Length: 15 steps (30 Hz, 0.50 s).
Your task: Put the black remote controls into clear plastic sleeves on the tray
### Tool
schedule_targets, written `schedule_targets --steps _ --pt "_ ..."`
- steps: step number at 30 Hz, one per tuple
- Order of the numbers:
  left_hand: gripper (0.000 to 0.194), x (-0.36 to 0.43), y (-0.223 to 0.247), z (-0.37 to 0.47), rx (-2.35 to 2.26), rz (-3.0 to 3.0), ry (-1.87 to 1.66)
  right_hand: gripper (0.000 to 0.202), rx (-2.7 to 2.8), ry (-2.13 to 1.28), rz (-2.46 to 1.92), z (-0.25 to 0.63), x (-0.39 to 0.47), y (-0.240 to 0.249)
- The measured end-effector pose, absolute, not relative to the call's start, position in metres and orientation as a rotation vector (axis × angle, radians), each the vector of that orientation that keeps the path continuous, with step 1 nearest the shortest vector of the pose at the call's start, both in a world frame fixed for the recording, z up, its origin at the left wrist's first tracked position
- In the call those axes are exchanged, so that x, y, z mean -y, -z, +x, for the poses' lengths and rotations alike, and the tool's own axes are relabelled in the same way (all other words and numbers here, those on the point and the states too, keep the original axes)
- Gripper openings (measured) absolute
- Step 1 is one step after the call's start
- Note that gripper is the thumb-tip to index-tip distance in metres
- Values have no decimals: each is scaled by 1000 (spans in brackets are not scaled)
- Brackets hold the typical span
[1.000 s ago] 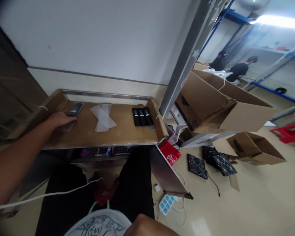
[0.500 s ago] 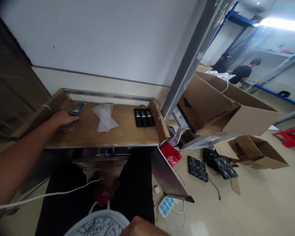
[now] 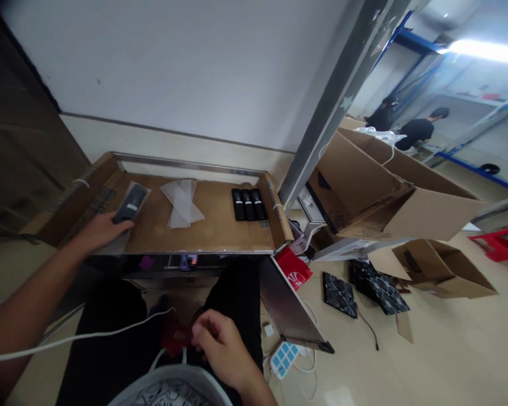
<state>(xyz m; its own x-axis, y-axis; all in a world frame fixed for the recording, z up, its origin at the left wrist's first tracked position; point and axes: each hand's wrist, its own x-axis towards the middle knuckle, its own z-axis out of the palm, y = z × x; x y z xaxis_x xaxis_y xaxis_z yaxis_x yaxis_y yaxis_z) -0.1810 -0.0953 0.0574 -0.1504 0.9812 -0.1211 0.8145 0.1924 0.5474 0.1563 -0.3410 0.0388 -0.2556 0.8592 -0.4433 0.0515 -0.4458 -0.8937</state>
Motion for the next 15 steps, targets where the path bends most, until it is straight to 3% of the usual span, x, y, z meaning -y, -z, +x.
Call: schedule_targets --steps 5,8,12,15 --pt "52 201 -24 -136 -1737 1319 -994 40 1256 -1512 -1332 115 297 -41" --pt "49 252 10 -101 -1525 1263 -998 48 1428 -1385 -1247 82 275 -36" --pt "45 291 55 -79 -1313 1207 -930 23 1696 -1330 -1283 58 269 -12" --pt "45 301 69 -98 -1170 1222 -788 19 1816 -1293 -1439 70 276 7"
